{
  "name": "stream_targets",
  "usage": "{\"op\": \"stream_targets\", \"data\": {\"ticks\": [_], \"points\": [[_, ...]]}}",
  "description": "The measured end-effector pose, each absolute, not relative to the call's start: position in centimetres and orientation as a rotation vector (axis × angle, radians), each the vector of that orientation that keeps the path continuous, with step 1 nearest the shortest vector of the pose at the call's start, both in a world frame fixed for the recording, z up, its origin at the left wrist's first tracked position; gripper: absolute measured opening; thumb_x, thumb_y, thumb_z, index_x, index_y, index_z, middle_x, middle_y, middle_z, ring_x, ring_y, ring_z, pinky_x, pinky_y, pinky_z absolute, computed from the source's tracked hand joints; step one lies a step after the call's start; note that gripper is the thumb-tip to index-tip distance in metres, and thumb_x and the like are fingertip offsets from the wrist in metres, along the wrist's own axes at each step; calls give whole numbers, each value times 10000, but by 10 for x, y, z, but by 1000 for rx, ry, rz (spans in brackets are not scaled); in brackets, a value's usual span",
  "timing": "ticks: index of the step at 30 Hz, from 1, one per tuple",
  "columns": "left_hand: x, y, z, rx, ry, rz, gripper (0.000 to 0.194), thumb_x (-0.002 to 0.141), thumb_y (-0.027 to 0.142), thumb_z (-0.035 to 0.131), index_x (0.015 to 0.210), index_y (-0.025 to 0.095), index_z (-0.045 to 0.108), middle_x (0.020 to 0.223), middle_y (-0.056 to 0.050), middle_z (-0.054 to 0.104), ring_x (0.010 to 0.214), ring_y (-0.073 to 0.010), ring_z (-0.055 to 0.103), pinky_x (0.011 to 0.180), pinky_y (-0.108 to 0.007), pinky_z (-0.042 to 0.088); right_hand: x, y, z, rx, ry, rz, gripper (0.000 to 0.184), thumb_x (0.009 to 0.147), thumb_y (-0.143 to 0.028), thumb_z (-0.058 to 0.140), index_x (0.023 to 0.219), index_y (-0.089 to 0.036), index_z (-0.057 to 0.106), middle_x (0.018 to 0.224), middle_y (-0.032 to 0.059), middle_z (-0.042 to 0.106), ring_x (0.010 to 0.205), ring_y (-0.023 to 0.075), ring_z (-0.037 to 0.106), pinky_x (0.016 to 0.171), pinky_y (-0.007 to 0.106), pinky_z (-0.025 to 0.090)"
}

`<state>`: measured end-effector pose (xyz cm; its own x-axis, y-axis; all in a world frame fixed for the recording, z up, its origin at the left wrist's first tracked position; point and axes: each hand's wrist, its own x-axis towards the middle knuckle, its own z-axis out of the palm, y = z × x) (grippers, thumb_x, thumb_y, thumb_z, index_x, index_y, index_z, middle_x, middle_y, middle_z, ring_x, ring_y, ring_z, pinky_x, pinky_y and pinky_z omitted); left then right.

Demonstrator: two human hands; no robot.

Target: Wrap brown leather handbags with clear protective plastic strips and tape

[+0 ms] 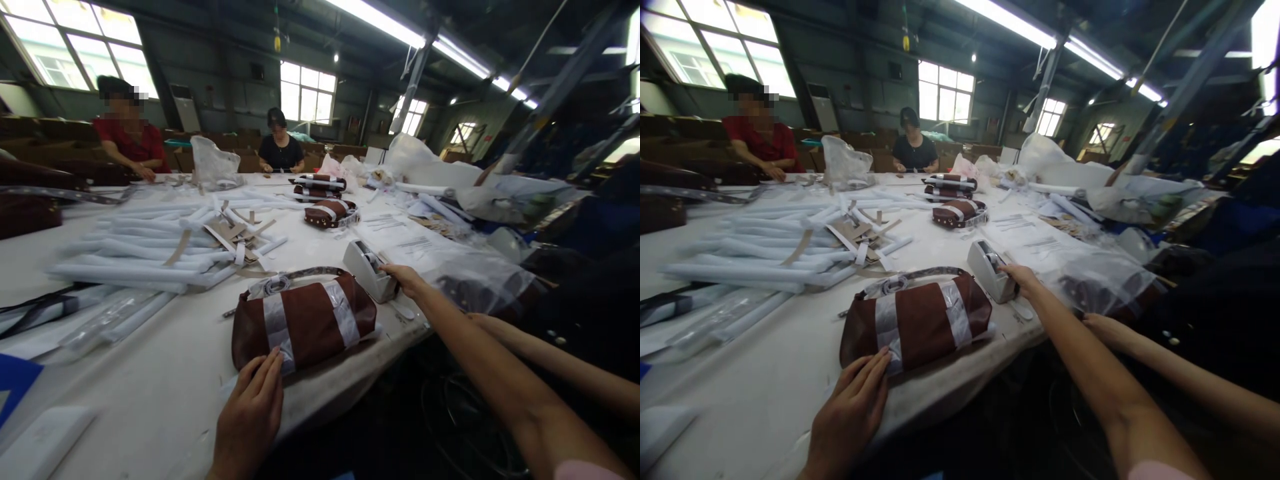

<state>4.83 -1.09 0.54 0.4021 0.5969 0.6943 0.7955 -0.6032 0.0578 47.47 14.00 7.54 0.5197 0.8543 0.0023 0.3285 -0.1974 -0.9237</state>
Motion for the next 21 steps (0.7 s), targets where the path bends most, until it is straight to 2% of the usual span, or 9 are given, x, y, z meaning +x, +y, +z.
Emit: {"op": "stream_targets", "data": {"ticks": [2,5,7,10,13,17,21], "points": [[48,-11,6,-2366,-1224,-1006,386,910,99,523,1284,130,612,1263,-44,683,1113,-230,588,984,-340,485,472,139,80,-1659,-929,660,328,577,-413,841,746,-152,738,1081,125,738,1069,286,650,890,368,515],[48,-11,6,-2372,-1239,-1010,389,916,108,519,1293,142,608,1271,-38,680,1117,-227,592,981,-336,491,469,129,91,-1495,-881,608,364,590,-463,847,782,-175,733,1368,96,607,1163,231,613,944,316,508],[47,-11,5,-2389,-1242,-1014,404,914,113,524,1309,151,598,1276,-39,678,1125,-230,596,988,-342,496,468,116,97,-1383,-850,585,367,586,-474,860,774,-188,729,1414,72,571,1174,220,608,970,319,514],[47,-11,4,-2401,-1268,-1027,433,909,119,533,1335,179,580,1279,-37,676,1131,-236,602,986,-357,509,469,92,94,-1312,-766,629,365,568,-439,887,791,-195,734,1236,82,682,1095,223,649,930,346,563],[47,-10,2,-2415,-1280,-1027,457,906,120,546,1357,188,560,1296,-34,667,1134,-241,604,983,-369,519,475,68,78,-1373,-716,722,345,606,-452,862,816,-212,731,998,68,745,936,208,700,812,343,615],[48,-10,1,-2431,-1280,-1012,465,905,125,554,1366,182,551,1302,-39,663,1143,-240,600,990,-369,520,481,53,52,-1460,-718,743,373,574,-501,861,752,-208,712,790,65,741,683,189,694,645,346,627],[47,-11,2,-2435,-1276,-1005,456,901,119,556,1353,176,565,1302,-50,662,1142,-242,601,997,-367,514,485,61,35,-1565,-783,648,457,528,-566,849,735,-182,715,696,57,718,551,153,626,582,319,591]]}}
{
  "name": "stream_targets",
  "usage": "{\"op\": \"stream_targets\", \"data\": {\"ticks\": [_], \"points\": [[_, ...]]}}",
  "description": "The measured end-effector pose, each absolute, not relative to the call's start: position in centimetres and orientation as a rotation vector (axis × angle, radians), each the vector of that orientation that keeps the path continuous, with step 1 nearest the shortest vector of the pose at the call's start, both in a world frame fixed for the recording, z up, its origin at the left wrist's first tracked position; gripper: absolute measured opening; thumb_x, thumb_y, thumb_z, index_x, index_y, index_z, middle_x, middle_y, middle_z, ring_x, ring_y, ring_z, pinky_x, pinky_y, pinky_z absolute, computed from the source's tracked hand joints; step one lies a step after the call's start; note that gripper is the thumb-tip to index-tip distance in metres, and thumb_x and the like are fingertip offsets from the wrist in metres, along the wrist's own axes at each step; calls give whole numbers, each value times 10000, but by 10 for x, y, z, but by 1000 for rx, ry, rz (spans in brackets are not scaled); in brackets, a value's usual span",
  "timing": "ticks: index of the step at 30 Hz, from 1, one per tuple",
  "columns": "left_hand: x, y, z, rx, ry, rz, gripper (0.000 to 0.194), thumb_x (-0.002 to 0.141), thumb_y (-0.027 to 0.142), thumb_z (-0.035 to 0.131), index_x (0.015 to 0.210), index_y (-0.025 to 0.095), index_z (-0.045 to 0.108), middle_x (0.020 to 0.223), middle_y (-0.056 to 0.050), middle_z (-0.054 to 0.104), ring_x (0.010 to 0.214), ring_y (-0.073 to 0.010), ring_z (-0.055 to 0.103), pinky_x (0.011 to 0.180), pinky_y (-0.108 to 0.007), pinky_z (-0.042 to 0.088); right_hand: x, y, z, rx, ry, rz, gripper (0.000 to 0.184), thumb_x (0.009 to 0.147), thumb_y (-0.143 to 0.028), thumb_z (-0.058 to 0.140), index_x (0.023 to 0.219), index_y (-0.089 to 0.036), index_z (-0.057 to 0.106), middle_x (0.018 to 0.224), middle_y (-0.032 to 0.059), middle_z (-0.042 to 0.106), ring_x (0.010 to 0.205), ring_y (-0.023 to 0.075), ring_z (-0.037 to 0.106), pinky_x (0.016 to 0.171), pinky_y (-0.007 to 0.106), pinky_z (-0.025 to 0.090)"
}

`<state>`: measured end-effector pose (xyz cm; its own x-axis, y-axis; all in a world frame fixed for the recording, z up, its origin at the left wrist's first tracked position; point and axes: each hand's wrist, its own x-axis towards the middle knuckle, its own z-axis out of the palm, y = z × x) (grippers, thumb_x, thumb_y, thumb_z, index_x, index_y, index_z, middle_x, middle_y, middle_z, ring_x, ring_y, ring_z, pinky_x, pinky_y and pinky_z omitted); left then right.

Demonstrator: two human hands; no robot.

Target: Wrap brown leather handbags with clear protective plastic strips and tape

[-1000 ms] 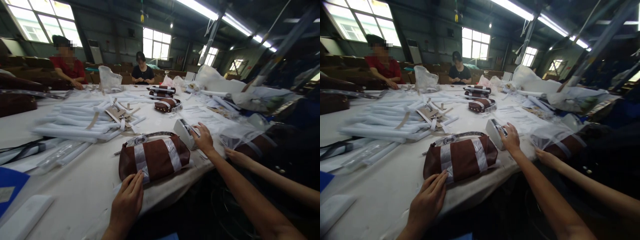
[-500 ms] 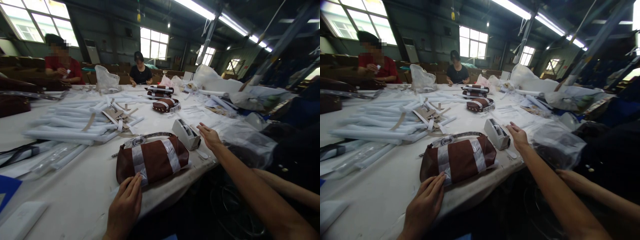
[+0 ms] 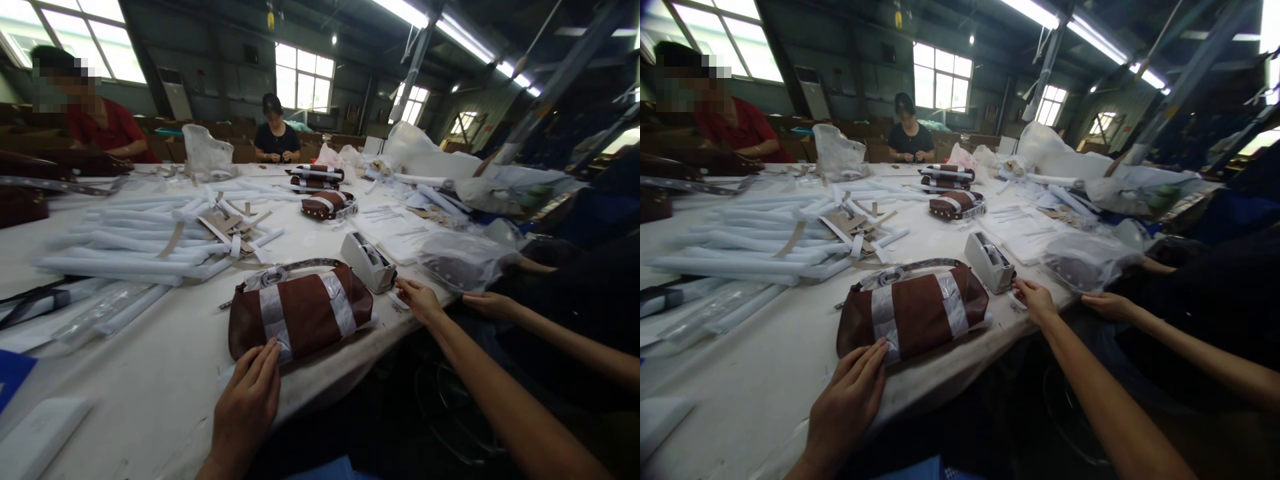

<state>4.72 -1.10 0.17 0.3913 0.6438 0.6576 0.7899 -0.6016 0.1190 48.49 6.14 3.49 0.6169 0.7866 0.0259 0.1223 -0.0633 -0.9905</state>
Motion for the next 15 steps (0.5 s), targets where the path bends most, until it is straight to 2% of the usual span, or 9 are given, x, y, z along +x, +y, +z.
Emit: {"op": "stream_targets", "data": {"ticks": [3,5,7,10,12,15], "points": [[47,-11,2,-2433,-1275,-1010,441,903,119,556,1341,167,572,1300,-52,663,1132,-241,602,991,-364,515,490,69,32,-1662,-865,520,461,583,-596,796,724,-165,718,669,64,716,512,147,598,563,314,557],[47,-11,2,-2431,-1276,-1012,440,907,123,559,1345,158,567,1294,-54,666,1138,-241,598,996,-363,510,496,67,35,-1733,-952,421,407,628,-552,775,727,-160,734,652,69,715,519,166,604,576,327,542],[47,-12,2,-2431,-1284,-1023,458,914,133,558,1370,169,547,1263,-48,684,1138,-238,600,985,-352,514,502,56,42,-1787,-1069,307,303,675,-465,756,743,-169,756,686,79,728,615,211,648,657,357,543],[48,-12,4,-2400,-1388,-1059,505,932,187,554,1432,215,493,1162,-43,721,1083,-220,637,885,-304,552,507,32,61,-1812,-1269,184,135,717,-312,723,792,-215,780,849,83,758,884,267,678,862,396,515],[48,-13,7,-2374,-1481,-1078,527,941,232,549,1460,233,460,1142,-57,719,1021,-205,669,811,-277,565,505,15,78,-1784,-1553,86,148,767,-245,678,866,-244,788,934,80,762,967,266,664,927,401,492],[48,-13,11,-2365,-1562,-1095,534,941,254,551,1465,251,453,1154,-62,705,975,-188,688,785,-261,565,487,-5,107,-1612,-2135,-168,250,905,-231,545,1002,-269,772,983,77,764,923,240,672,892,401,520]]}}
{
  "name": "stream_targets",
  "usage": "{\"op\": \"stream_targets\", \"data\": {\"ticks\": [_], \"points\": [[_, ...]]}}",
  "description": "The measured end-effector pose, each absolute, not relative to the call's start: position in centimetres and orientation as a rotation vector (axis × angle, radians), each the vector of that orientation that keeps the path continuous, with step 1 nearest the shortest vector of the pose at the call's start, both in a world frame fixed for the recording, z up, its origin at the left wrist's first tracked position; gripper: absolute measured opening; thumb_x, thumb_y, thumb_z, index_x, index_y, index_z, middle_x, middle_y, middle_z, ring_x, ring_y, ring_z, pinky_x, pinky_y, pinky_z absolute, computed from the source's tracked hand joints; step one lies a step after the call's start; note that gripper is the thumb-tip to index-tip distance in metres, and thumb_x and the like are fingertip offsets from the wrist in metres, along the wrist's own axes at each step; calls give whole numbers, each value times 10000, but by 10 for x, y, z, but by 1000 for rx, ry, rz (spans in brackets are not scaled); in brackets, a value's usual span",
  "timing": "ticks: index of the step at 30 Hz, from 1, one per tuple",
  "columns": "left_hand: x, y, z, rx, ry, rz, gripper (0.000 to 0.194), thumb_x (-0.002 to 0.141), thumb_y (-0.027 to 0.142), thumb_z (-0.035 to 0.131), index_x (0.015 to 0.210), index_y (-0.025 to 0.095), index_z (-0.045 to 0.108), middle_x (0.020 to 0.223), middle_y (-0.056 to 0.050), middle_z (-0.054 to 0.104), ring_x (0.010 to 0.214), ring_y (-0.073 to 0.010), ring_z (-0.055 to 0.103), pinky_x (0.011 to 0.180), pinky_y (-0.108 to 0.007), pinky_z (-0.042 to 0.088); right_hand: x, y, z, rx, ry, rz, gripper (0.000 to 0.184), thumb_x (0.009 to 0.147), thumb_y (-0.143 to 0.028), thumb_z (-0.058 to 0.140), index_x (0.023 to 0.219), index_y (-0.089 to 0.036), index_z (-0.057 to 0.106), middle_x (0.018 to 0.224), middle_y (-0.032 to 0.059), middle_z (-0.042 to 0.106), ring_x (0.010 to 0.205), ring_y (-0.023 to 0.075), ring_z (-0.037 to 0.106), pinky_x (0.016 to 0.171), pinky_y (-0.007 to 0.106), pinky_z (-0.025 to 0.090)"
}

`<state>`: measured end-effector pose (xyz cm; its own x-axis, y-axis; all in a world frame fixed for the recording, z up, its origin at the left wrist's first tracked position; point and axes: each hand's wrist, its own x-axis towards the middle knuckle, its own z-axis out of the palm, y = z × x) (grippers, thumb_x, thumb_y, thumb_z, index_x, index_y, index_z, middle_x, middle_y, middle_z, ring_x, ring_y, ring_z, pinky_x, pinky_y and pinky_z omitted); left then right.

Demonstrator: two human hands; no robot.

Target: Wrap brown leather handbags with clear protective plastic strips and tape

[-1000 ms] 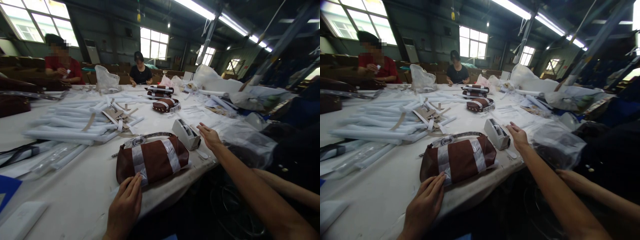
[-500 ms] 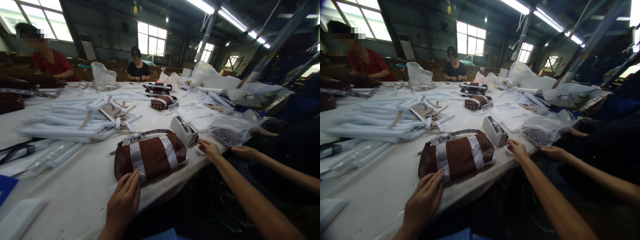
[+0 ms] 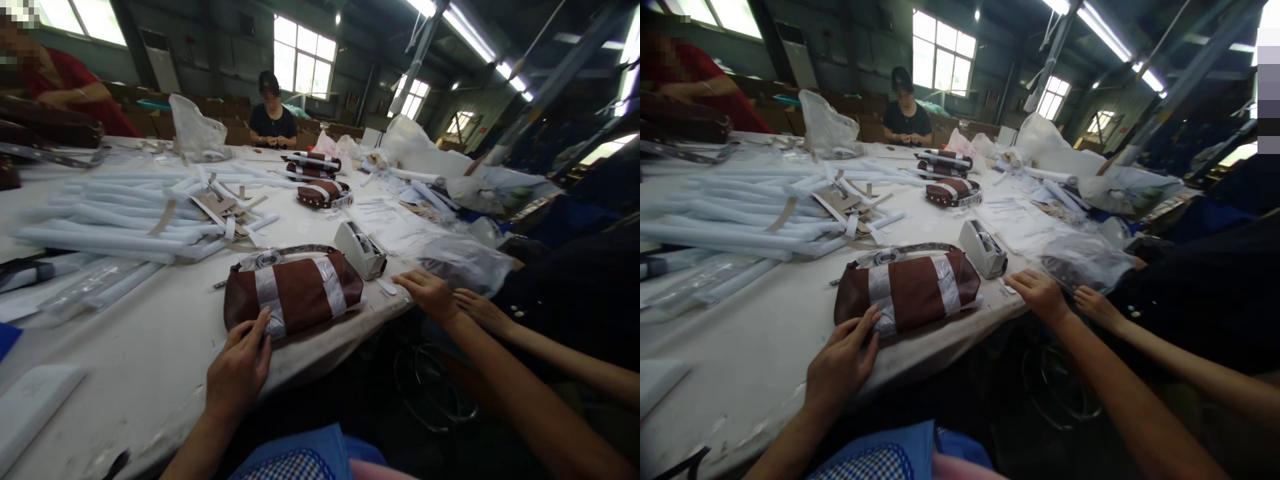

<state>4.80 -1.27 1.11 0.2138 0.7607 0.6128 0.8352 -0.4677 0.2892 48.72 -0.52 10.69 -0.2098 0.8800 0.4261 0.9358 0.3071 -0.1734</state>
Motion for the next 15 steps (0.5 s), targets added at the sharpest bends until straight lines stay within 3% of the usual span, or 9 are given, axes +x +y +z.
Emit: {"op": "stream_targets", "data": {"ticks": [2,6,11,15], "points": [[48,-13,12,-2371,-1595,-1103,529,936,249,556,1457,260,464,1160,-59,700,979,-183,687,791,-256,562,464,-13,123,-1465,-2383,-248,299,963,-247,472,1055,-284,754,995,64,765,894,221,674,859,389,544],[49,-15,12,-2386,-1648,-1126,534,926,220,559,1452,239,469,1145,-69,699,1007,-183,677,810,-254,561,396,-14,139,-1205,-2672,-86,288,985,-297,462,1073,-292,736,959,50,762,851,193,665,812,354,557],[50,-16,12,-2423,-1696,-1155,606,915,188,565,1495,239,394,1123,-54,708,1069,-179,648,865,-268,559,310,10,132,-875,-2848,123,257,975,-347,494,932,-265,733,793,44,713,734,177,624,702,314,502],[51,-17,13,-2438,-1713,-1193,652,911,165,561,1520,245,341,1146,-52,705,1074,-181,642,873,-277,565,262,50,122,-735,-2913,125,270,955,-398,522,846,-247,717,775,41,687,758,179,619,682,294,458]]}}
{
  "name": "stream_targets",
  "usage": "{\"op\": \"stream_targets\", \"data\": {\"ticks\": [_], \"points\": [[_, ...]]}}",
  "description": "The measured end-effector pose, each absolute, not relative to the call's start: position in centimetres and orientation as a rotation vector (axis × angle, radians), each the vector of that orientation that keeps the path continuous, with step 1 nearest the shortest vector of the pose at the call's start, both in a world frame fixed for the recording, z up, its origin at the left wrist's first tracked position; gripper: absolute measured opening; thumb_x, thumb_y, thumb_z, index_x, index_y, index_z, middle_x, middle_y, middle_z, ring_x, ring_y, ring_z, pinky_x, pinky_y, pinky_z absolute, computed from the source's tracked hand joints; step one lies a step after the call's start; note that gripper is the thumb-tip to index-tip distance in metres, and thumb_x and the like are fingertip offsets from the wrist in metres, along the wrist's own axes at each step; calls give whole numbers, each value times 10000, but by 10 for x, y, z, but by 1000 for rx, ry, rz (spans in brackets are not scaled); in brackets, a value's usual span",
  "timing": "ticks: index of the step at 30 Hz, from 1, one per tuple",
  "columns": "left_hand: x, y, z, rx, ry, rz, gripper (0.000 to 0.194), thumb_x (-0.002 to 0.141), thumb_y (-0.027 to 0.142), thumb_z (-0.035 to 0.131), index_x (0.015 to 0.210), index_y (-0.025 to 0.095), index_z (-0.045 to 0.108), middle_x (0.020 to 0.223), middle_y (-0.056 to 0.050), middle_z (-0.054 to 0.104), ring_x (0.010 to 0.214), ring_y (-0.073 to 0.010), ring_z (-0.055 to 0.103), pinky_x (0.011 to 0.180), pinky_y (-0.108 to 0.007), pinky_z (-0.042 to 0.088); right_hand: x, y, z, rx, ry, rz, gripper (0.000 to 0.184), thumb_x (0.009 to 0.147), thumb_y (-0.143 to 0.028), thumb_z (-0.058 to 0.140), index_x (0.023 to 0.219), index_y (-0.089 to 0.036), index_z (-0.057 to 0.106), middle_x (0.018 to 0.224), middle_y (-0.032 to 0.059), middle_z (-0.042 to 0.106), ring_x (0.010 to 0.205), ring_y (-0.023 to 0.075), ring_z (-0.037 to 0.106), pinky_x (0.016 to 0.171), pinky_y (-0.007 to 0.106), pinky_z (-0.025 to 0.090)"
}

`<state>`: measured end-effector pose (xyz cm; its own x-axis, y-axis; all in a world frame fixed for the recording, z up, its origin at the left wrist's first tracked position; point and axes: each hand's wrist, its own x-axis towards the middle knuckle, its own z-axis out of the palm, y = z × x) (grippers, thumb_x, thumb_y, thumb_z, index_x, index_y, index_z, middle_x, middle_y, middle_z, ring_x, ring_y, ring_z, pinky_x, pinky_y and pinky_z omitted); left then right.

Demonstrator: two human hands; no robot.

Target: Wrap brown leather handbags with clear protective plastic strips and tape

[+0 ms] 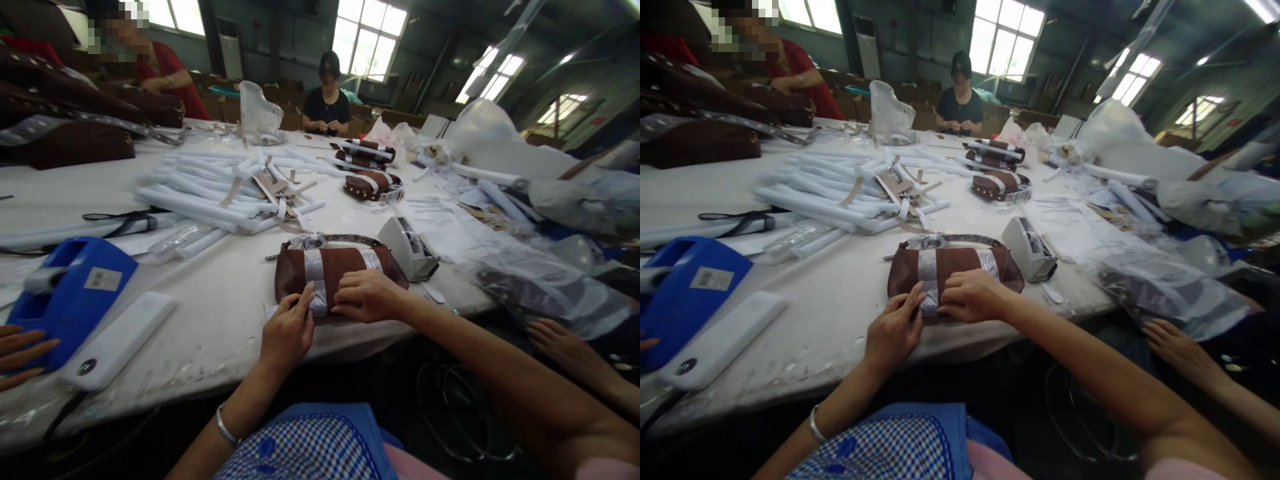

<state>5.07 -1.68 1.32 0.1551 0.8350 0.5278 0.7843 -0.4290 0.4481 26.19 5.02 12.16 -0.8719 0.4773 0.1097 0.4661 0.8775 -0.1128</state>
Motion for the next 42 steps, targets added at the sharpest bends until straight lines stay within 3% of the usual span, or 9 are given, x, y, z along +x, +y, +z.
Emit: {"op": "stream_targets", "data": {"ticks": [10,19,24,28,30,33,36,39,42], "points": [[52,-17,10,2268,1605,1211,763,892,98,533,1568,222,203,1136,-63,706,1070,-195,636,898,-298,573,204,107,115,-661,-3258,-42,93,784,-282,723,721,-213,729,714,32,713,621,170,615,522,280,315],[51,-18,8,2259,1558,1220,805,884,83,535,1577,166,133,1116,-65,721,1059,-209,629,897,-313,575,177,120,122,-826,-3426,-102,203,719,-349,818,586,-231,718,552,20,670,521,169,579,510,287,297],[50,-17,8,2289,1521,1208,756,900,87,518,1571,198,187,1156,-67,710,1101,-219,614,922,-336,572,175,143,122,-785,-3397,-219,354,718,-513,786,573,-201,702,579,61,674,619,201,623,559,285,330],[50,-16,7,2310,1535,1180,713,904,89,522,1555,199,252,1167,-61,711,1101,-223,605,918,-340,577,184,175,131,-945,-3354,-193,408,699,-625,759,697,-217,741,666,57,710,697,203,647,592,265,350],[49,-17,5,2335,1525,1162,669,890,82,539,1520,192,342,1173,-52,713,1116,-226,595,931,-340,574,197,189,138,-1215,-3153,-193,362,730,-580,758,757,-219,744,760,55,739,745,202,664,611,257,373],[47,-21,4,2375,1470,1143,579,872,54,539,1433,182,479,1278,-51,674,1195,-240,559,995,-368,547,225,192,143,-1515,-2805,-239,282,900,-440,626,946,-188,743,982,96,746,866,222,686,676,275,438],[43,-24,16,2317,1431,1177,423,893,66,524,1276,215,622,1316,-36,654,1219,-230,563,1023,-385,531,253,167,131,-1449,-2597,-70,328,975,-389,510,1193,-205,673,1149,89,715,1002,217,680,841,311,501],[45,-16,43,2197,1457,1295,327,927,103,501,1170,238,673,1259,-33,685,1178,-195,610,1010,-363,537,273,127,103,-1224,-2483,102,456,962,-395,532,1393,-246,537,1387,87,596,1260,241,564,1074,393,438],[59,7,67,2333,1467,1288,393,949,122,466,1302,227,605,1374,-49,612,1301,-198,534,1094,-379,467,281,96,71,-1218,-2505,-3,644,942,-446,555,1510,-200,377,1566,124,379,1455,296,326,1194,522,277]]}}
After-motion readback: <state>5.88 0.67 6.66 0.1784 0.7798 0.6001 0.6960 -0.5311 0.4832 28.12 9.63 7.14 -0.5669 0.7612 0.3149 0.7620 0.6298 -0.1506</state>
